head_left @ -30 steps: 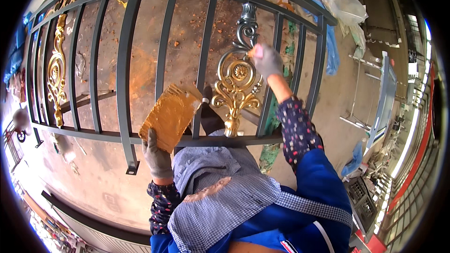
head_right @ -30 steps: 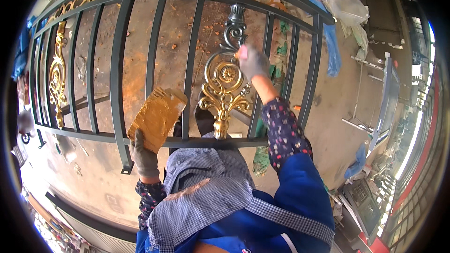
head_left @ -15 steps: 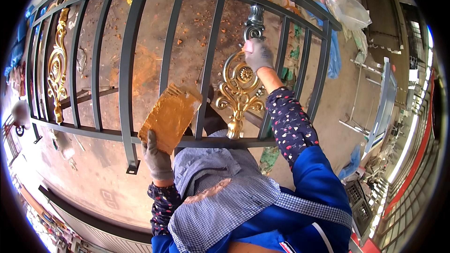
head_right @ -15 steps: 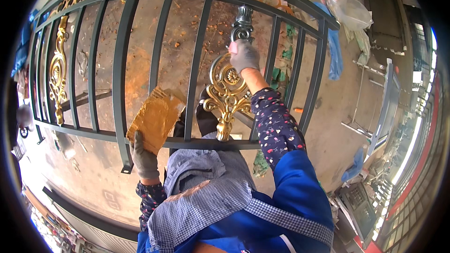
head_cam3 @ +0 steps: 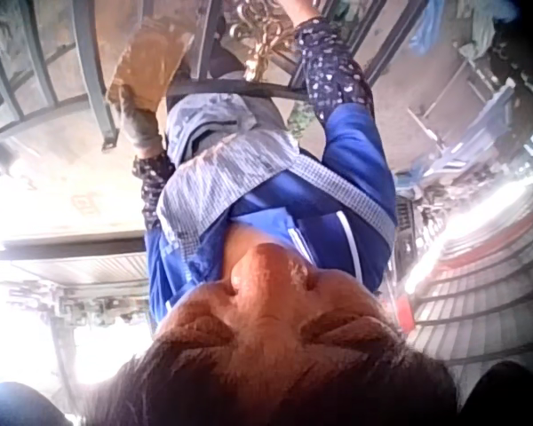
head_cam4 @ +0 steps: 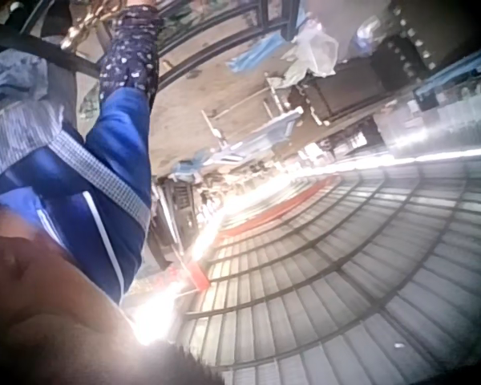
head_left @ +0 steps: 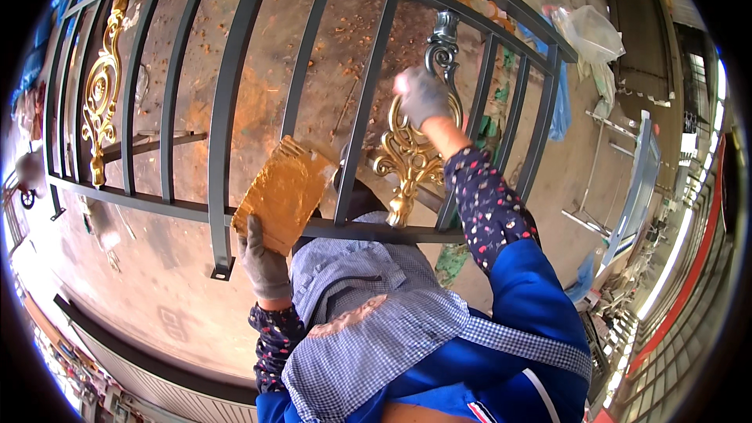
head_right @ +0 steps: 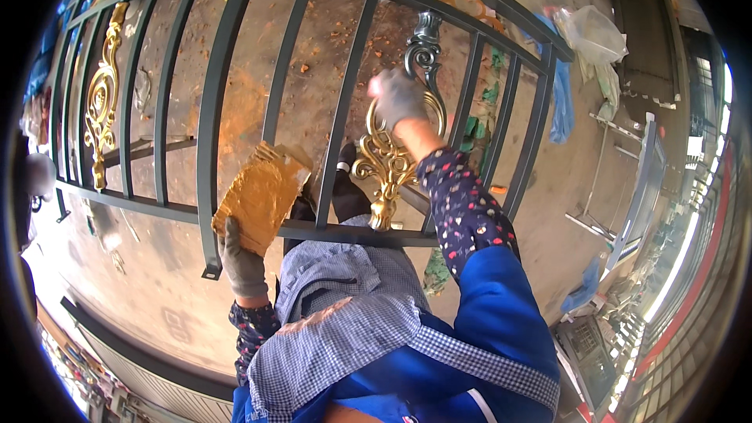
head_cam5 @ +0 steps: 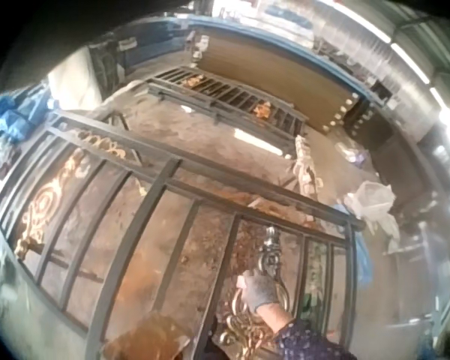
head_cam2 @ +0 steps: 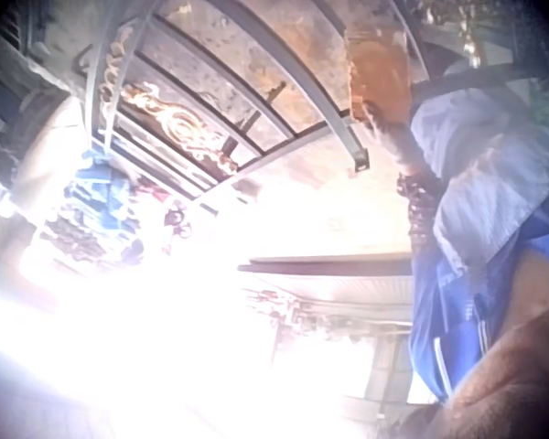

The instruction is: The person applies gold paint to the ornate scrollwork of a black metal gate using a pink sponge. They hold a gold paint tray in their left hand and repeatedly dip the sponge into a bucket to reload paint before continuing to cover the decorative metal elements.

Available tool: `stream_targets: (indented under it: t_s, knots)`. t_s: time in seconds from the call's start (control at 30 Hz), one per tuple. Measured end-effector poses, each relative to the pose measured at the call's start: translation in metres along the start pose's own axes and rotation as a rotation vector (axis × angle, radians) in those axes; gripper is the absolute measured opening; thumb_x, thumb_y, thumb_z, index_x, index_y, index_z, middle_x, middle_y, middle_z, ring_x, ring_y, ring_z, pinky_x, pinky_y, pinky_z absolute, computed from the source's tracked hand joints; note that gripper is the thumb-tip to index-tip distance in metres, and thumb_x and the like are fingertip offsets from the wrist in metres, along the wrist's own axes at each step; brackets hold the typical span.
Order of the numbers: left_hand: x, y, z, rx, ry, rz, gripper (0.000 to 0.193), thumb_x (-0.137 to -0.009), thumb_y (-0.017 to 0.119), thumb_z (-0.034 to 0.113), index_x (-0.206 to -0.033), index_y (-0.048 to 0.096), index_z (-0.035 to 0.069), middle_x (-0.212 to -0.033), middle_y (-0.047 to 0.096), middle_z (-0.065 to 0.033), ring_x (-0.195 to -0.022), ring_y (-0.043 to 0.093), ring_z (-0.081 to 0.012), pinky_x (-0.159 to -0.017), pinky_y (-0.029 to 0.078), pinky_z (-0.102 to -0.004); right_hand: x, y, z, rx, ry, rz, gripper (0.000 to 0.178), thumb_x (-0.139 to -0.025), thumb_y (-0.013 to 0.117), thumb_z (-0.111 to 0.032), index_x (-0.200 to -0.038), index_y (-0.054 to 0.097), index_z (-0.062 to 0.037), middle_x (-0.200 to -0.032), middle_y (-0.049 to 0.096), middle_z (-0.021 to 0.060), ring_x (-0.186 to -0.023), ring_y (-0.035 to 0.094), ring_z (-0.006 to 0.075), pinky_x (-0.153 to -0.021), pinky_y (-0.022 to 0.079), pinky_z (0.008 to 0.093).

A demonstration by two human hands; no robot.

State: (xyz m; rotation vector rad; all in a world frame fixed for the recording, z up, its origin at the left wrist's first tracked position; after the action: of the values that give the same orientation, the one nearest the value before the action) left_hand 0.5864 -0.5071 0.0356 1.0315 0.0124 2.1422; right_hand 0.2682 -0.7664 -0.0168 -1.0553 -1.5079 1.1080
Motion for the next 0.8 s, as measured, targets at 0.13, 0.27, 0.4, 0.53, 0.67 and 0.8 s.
stream_targets:
  t_s: [0.13,0.27,0.4,0.53,0.67,0.8]
  knots:
    - [-0.002,-0.015,-0.002,0.029,-0.016,0.046,0.043,-0.099,0.056,0.030,-0.130,0.047,0.000,-0.126,0.056,-0.0143,-0.111,0.061,-0.0254,-0.088,0.055,-0.0372,-0.014,-0.012,0.022,-0.057,0.149,-0.014,0.022,-0.081,0.064,-0.021,-0.099,0.061,-0.0092,-0.102,0.063,0.0157,-0.092,0.064,0.0363,-0.079,0.051,0.0453]
    - [-0.005,-0.013,-0.001,0.047,-0.018,0.021,0.043,-0.099,0.056,0.029,-0.131,0.047,0.001,-0.126,0.056,-0.0144,-0.112,0.061,-0.0255,-0.089,0.055,-0.0373,0.026,0.003,-0.023,-0.080,-0.036,-0.062,0.022,-0.081,0.063,-0.020,-0.100,0.061,-0.0098,-0.104,0.063,0.0151,-0.093,0.064,0.0364,-0.080,0.052,0.0463]
    - [-0.008,-0.001,0.006,0.045,-0.013,-0.021,0.044,-0.099,0.056,0.029,-0.132,0.046,0.001,-0.126,0.056,-0.0144,-0.113,0.060,-0.0259,-0.090,0.055,-0.0376,0.019,-0.007,-0.010,-0.023,-0.052,-0.083,0.022,-0.081,0.061,-0.017,-0.102,0.060,-0.0096,-0.105,0.062,0.0169,-0.093,0.065,0.0357,-0.078,0.053,0.0459]
    - [-0.008,0.002,0.003,0.031,-0.018,-0.009,0.045,-0.099,0.056,0.029,-0.132,0.046,0.001,-0.127,0.056,-0.0144,-0.114,0.060,-0.0260,-0.091,0.055,-0.0376,-0.011,-0.019,0.036,0.084,0.027,-0.063,0.027,-0.080,0.061,-0.015,-0.106,0.059,-0.0092,-0.108,0.062,0.0148,-0.093,0.066,0.0358,-0.079,0.054,0.0461]
    - [-0.012,0.009,0.004,0.007,-0.030,-0.026,0.045,-0.099,0.055,0.030,-0.133,0.046,0.001,-0.128,0.055,-0.0145,-0.115,0.059,-0.0256,-0.092,0.054,-0.0371,-0.022,-0.039,0.048,0.044,0.131,-0.015,0.031,-0.081,0.061,-0.020,-0.111,0.057,-0.0089,-0.114,0.062,0.0165,-0.098,0.065,0.0363,-0.081,0.053,0.0470]
    - [-0.014,0.014,-0.001,0.003,-0.060,-0.058,0.045,-0.099,0.055,0.029,-0.133,0.046,0.001,-0.128,0.055,-0.0143,-0.116,0.058,-0.0253,-0.093,0.053,-0.0377,-0.034,-0.014,0.046,-0.034,0.129,-0.106,0.029,-0.084,0.059,-0.024,-0.109,0.059,-0.0091,-0.116,0.061,0.0166,-0.101,0.063,0.0375,-0.085,0.051,0.0478]
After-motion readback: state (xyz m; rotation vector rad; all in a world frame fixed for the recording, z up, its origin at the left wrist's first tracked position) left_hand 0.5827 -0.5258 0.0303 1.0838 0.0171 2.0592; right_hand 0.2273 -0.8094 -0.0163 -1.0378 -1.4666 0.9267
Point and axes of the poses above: each hand's wrist, its own x-axis away from the middle knuckle, its own y-axis out of the palm, z = x × y, the point moved 7 cm from there along -x, towards the middle knuckle
